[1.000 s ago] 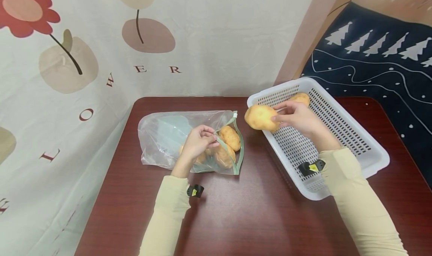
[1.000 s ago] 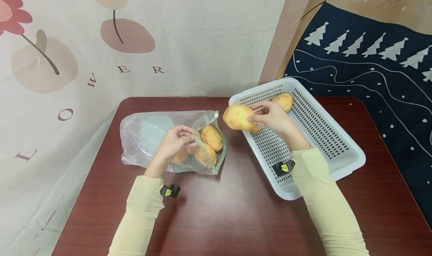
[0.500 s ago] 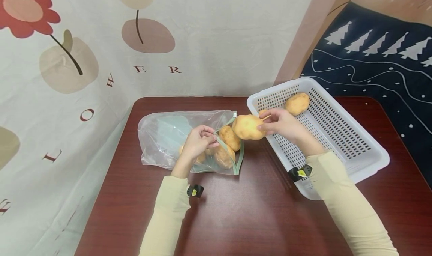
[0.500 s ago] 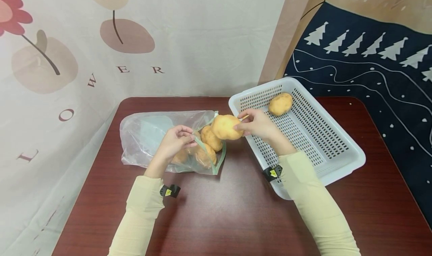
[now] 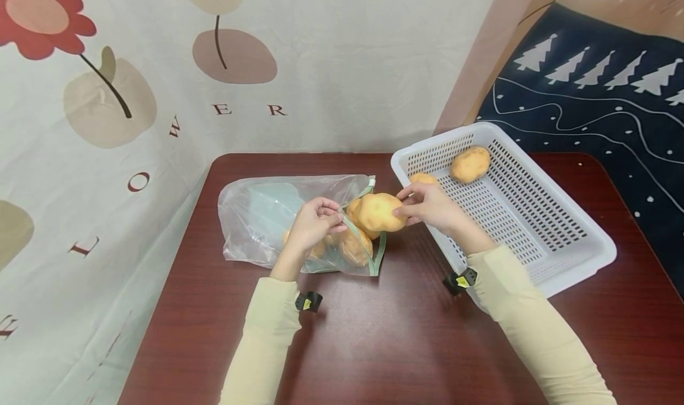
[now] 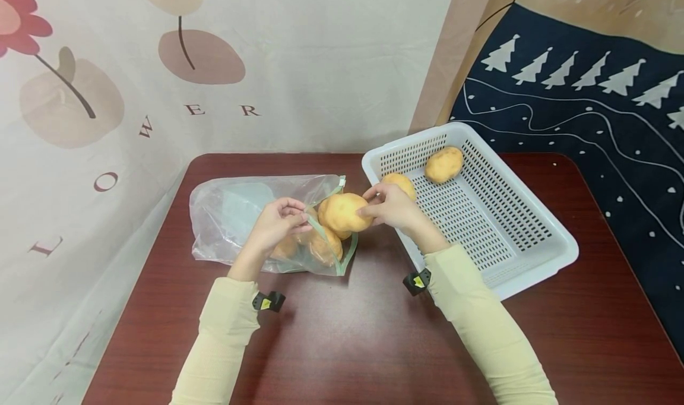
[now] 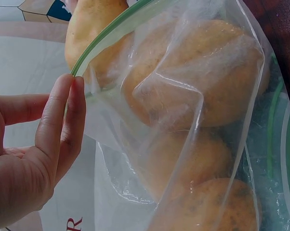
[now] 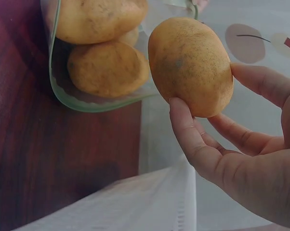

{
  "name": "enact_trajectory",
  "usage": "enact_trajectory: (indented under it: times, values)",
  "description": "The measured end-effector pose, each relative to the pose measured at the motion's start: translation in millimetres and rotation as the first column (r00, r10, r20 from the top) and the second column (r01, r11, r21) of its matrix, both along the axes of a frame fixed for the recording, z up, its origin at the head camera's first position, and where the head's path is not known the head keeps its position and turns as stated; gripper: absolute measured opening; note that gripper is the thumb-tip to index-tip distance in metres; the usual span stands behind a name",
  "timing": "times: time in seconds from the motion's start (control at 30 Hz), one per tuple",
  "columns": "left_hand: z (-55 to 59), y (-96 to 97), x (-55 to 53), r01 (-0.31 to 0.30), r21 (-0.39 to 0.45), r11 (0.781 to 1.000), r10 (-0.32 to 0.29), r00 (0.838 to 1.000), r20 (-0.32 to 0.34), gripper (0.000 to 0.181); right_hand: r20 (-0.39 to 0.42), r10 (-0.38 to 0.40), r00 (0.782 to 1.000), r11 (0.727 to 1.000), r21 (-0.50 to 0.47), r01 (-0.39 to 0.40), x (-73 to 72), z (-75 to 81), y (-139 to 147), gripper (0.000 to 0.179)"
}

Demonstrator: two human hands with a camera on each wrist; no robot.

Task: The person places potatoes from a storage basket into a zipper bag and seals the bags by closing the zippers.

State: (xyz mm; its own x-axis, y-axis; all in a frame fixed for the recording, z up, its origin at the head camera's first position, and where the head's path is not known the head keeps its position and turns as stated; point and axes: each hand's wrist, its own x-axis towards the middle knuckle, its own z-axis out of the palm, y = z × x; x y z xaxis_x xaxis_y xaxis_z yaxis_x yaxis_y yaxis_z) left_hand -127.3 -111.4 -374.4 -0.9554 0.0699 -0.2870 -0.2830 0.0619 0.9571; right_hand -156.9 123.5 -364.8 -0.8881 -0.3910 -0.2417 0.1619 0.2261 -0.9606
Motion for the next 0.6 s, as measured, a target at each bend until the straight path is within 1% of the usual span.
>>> enact_trajectory:
  times: [0.17, 0.4, 0.6]
  values:
    - [1.4, -0.1, -0.3, -0.002, 0.006, 1.000, 0.002, 1.000, 0.000, 0.018, 0.019, -0.001, 1.000, 1.000, 0.019, 0.000, 1.1, -1.8, -5.7, 0.033]
    - [5.4, 0.1, -0.4, 0.008, 0.019, 1.000, -0.008, 1.000, -0.012, 0.020, -0.004, -0.003, 1.000, 0.999, 0.045, 0.003, -0.8, -3.7, -11.5, 0.033]
    - [6.9, 0.1, -1.3, 0.008, 0.023, 1.000, -0.008, 1.000, -0.017, 0.019, 0.011, -0.002, 1.000, 1.000, 0.020, 0.002, -1.3, -5.3, -16.9, 0.033]
